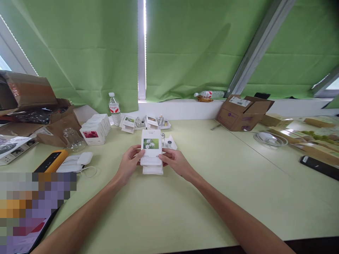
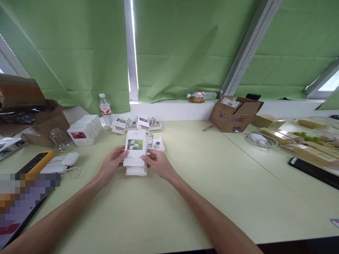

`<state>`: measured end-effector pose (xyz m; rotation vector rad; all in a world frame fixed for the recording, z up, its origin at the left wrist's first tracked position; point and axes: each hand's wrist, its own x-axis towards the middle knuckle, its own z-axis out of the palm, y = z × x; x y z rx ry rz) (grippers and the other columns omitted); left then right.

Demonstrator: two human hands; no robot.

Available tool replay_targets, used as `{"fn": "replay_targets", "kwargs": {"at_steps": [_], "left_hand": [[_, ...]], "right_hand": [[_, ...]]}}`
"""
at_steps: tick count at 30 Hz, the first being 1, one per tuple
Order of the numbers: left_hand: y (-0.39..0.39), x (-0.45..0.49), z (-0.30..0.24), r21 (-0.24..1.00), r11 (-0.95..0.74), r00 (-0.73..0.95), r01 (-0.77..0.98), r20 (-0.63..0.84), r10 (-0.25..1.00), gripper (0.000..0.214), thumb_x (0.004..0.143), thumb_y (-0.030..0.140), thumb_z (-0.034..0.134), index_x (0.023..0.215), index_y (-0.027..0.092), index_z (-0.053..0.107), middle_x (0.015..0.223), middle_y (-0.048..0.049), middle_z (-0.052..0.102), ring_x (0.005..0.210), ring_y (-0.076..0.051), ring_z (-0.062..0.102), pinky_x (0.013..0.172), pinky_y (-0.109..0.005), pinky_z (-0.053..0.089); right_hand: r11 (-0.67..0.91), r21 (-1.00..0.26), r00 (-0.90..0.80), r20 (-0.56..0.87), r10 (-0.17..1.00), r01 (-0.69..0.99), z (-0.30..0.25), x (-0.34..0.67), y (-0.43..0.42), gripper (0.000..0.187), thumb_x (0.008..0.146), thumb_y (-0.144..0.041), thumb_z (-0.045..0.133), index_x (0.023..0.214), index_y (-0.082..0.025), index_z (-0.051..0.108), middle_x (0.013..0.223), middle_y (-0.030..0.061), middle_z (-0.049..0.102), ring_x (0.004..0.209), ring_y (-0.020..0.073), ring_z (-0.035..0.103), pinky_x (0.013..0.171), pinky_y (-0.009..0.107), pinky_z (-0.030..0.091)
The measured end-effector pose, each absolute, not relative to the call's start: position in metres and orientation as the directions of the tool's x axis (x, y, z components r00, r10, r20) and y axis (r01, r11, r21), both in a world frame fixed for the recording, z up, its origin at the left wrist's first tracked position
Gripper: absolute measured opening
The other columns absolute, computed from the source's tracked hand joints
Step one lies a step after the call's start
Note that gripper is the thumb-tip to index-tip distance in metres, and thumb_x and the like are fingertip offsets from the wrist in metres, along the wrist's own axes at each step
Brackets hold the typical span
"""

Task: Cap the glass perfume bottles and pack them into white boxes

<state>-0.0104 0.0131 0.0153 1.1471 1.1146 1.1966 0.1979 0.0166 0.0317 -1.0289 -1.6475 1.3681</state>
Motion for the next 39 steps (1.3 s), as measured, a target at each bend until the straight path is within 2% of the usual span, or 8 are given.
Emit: {"fn": "replay_targets", "kwargs": {"at_steps": [6, 11, 17, 22, 28, 33, 39], "left_hand": [[0.011, -0.012, 0.016, 0.996, -0.004, 0.127, -0.093, 0.016, 0.992, 0.055, 0.080, 0.051, 0.062, 0.125, 0.021, 0.052, 0.116, -0.0117, 0.065, 0.097, -0.026, 0.064, 0.078, -0.039, 0.053], [0.012, -0.012, 0.017, 0.997, 0.008, 0.117, -0.073, 0.001, 0.993, 0.055, 0.078, 0.048, 0.066, 0.123, 0.020, 0.052, 0.112, -0.0112, 0.066, 0.090, -0.023, 0.065, 0.076, -0.038, 0.053], [0.012, -0.010, 0.020, 0.998, -0.007, 0.087, -0.057, 0.012, 0.996, 0.056, 0.077, 0.046, 0.068, 0.123, 0.021, 0.049, 0.109, -0.0102, 0.065, 0.094, -0.024, 0.064, 0.076, -0.037, 0.053], [0.011, -0.008, 0.020, 0.998, -0.058, 0.092, -0.027, 0.061, 0.994, 0.065, 0.077, 0.048, 0.067, 0.132, 0.023, 0.043, 0.120, -0.0125, 0.062, 0.094, -0.025, 0.064, 0.072, -0.036, 0.054], [0.004, -0.002, 0.012, 0.988, -0.133, 0.222, 0.079, 0.113, 0.969, 0.090, 0.073, 0.040, 0.073, 0.147, 0.032, 0.023, 0.140, -0.0134, 0.046, 0.098, -0.025, 0.063, 0.076, -0.036, 0.053], [0.004, -0.003, 0.010, 0.981, -0.138, 0.238, 0.136, 0.103, 0.966, 0.088, 0.078, 0.037, 0.066, 0.150, 0.032, 0.015, 0.140, -0.0120, 0.047, 0.101, -0.025, 0.061, 0.079, -0.038, 0.053], [0.004, -0.007, 0.014, 0.987, -0.147, 0.314, 0.071, 0.118, 0.942, 0.089, 0.078, 0.026, 0.064, 0.151, 0.031, 0.014, 0.139, -0.0100, 0.049, 0.107, -0.026, 0.059, 0.082, -0.035, 0.051]], "right_hand": [[0.118, -0.989, -0.371, 0.075, 0.925, 0.094, 0.027, 0.200, 0.020, 0.042, 0.087, -0.046, 0.056, 0.121, -0.021, 0.063, 0.105, 0.0053, 0.071, 0.092, 0.0232, 0.067, 0.082, 0.038, 0.056], [0.135, -0.989, -0.378, 0.100, 0.920, 0.067, 0.025, 0.200, 0.021, 0.040, 0.088, -0.044, 0.054, 0.117, -0.018, 0.065, 0.107, 0.0066, 0.070, 0.094, 0.0233, 0.066, 0.080, 0.038, 0.056], [0.136, -0.987, -0.374, 0.093, 0.923, 0.091, 0.025, 0.200, 0.022, 0.040, 0.086, -0.046, 0.058, 0.113, -0.017, 0.067, 0.102, 0.0067, 0.071, 0.092, 0.0231, 0.066, 0.079, 0.037, 0.056], [0.154, -0.985, -0.324, 0.122, 0.938, 0.075, 0.024, 0.202, 0.025, 0.042, 0.085, -0.049, 0.057, 0.113, -0.019, 0.067, 0.101, 0.0058, 0.071, 0.092, 0.0239, 0.067, 0.078, 0.037, 0.057], [0.161, -0.983, -0.287, 0.131, 0.949, 0.085, 0.023, 0.204, 0.026, 0.043, 0.085, -0.049, 0.057, 0.114, -0.018, 0.066, 0.100, 0.0063, 0.072, 0.089, 0.0236, 0.068, 0.078, 0.036, 0.057], [0.184, -0.975, -0.299, 0.141, 0.944, 0.124, 0.025, 0.203, 0.023, 0.042, 0.086, -0.047, 0.056, 0.116, -0.018, 0.066, 0.099, 0.0069, 0.072, 0.089, 0.0236, 0.068, 0.079, 0.037, 0.056], [0.184, -0.973, -0.293, 0.138, 0.946, 0.138, 0.027, 0.205, 0.024, 0.043, 0.085, -0.050, 0.056, 0.113, -0.019, 0.067, 0.098, 0.0062, 0.072, 0.089, 0.0243, 0.068, 0.078, 0.037, 0.056]]}}
